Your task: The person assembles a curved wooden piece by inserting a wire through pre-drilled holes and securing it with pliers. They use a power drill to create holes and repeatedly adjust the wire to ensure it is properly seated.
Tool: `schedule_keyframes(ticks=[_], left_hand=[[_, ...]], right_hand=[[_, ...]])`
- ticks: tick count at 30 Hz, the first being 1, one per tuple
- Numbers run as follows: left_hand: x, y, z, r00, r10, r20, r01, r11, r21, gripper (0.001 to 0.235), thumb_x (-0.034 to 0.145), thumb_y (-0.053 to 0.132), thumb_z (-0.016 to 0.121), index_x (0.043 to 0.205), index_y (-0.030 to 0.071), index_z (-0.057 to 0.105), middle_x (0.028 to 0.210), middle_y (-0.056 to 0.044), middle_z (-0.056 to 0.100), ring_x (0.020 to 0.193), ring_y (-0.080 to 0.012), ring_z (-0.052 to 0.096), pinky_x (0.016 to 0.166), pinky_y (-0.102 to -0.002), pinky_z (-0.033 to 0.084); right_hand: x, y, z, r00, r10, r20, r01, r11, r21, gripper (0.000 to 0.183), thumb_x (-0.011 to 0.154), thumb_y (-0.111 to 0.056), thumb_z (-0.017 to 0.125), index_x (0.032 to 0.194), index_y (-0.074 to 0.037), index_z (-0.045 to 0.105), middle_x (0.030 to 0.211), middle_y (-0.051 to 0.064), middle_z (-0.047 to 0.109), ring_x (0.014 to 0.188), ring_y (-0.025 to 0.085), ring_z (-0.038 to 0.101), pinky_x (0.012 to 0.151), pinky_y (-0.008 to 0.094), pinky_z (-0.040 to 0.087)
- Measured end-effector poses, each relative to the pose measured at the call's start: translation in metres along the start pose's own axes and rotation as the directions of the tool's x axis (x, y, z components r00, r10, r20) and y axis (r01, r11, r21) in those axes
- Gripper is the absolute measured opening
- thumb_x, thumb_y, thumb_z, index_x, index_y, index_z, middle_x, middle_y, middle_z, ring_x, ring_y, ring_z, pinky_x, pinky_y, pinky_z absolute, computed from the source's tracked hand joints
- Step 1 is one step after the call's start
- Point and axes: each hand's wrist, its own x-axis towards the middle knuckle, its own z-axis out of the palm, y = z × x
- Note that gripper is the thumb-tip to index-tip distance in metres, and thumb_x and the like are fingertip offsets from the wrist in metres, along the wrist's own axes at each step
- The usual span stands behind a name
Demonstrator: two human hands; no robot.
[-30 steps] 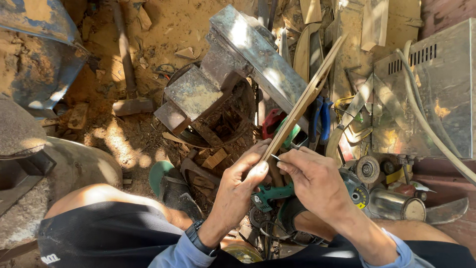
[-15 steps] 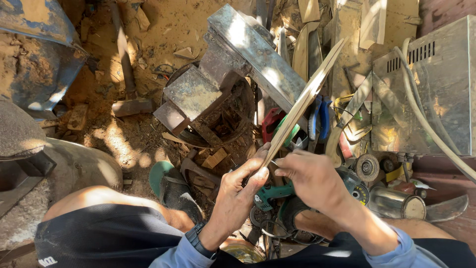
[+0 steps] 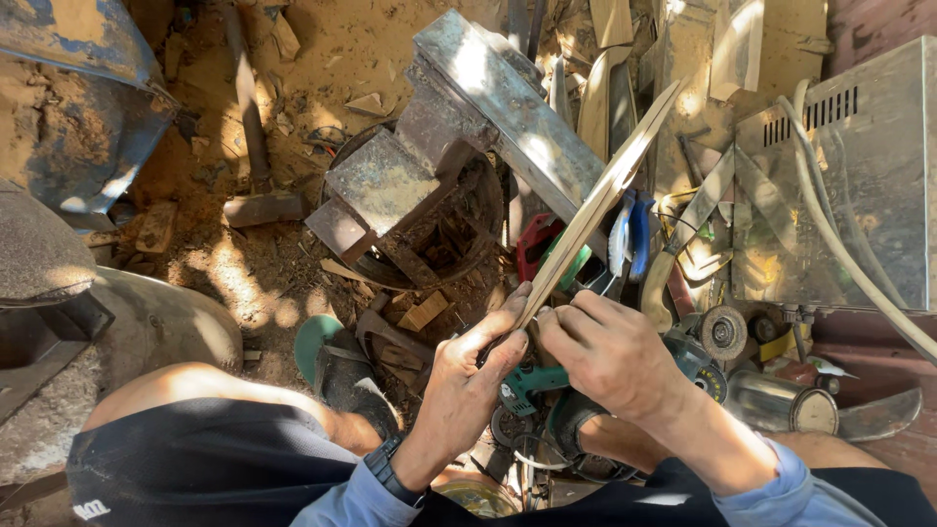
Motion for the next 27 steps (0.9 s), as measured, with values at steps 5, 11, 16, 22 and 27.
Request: schedule_keyframes(ticks=[5, 11, 16, 22, 27], left_hand=[[-0.005, -0.005, 0.003, 0.978, -0.202, -0.045, 0.205, 0.976, 0.070, 0.032, 0.104, 0.017, 0.064, 0.127, -0.003, 0.072, 0.088, -0.020, 0.068, 0.071, -0.0109, 0.053, 0.062, -0.028, 0.045], [-0.009, -0.003, 0.011, 0.997, -0.066, -0.034, 0.060, 0.987, -0.147, 0.038, 0.096, 0.009, 0.066, 0.133, 0.001, 0.063, 0.125, -0.015, 0.076, 0.097, -0.0093, 0.068, 0.088, -0.028, 0.057], [-0.009, 0.002, 0.012, 0.993, 0.104, -0.049, -0.107, 0.993, -0.046, 0.027, 0.096, 0.005, 0.066, 0.121, -0.007, 0.068, 0.142, -0.021, 0.064, 0.116, -0.0163, 0.069, 0.093, -0.031, 0.056], [-0.009, 0.004, 0.010, 0.997, -0.054, -0.047, 0.055, 0.998, 0.027, 0.020, 0.096, 0.010, 0.068, 0.111, -0.002, 0.073, 0.140, -0.019, 0.071, 0.095, -0.0209, 0.072, 0.080, -0.031, 0.056], [-0.007, -0.002, 0.008, 0.997, 0.074, -0.022, -0.075, 0.995, -0.071, 0.023, 0.099, 0.011, 0.065, 0.116, -0.005, 0.069, 0.148, -0.023, 0.061, 0.135, -0.0242, 0.063, 0.104, -0.033, 0.053]], right_hand=[[-0.001, -0.007, 0.007, 0.726, 0.586, 0.360, -0.657, 0.434, 0.617, 0.006, 0.091, -0.005, 0.071, 0.095, -0.003, 0.073, 0.073, 0.007, 0.071, 0.065, 0.014, 0.061, 0.059, 0.030, 0.050], [-0.014, 0.001, 0.007, 0.624, 0.570, 0.534, -0.677, 0.053, 0.734, 0.008, 0.091, -0.005, 0.070, 0.095, 0.001, 0.074, 0.075, 0.005, 0.075, 0.069, 0.011, 0.068, 0.061, 0.028, 0.056], [-0.015, -0.008, -0.005, 0.862, 0.474, 0.181, -0.495, 0.706, 0.507, 0.014, 0.087, -0.005, 0.071, 0.100, 0.001, 0.070, 0.083, 0.008, 0.070, 0.073, 0.019, 0.069, 0.066, 0.031, 0.053], [-0.016, -0.005, -0.005, 0.725, 0.567, 0.391, -0.666, 0.434, 0.607, 0.013, 0.092, -0.011, 0.071, 0.099, -0.001, 0.072, 0.082, 0.007, 0.074, 0.075, 0.013, 0.070, 0.066, 0.030, 0.055], [-0.025, 0.007, 0.009, 0.625, 0.506, 0.595, -0.695, 0.012, 0.719, 0.013, 0.096, -0.012, 0.066, 0.099, 0.000, 0.071, 0.080, 0.004, 0.073, 0.076, 0.010, 0.067, 0.070, 0.030, 0.056]])
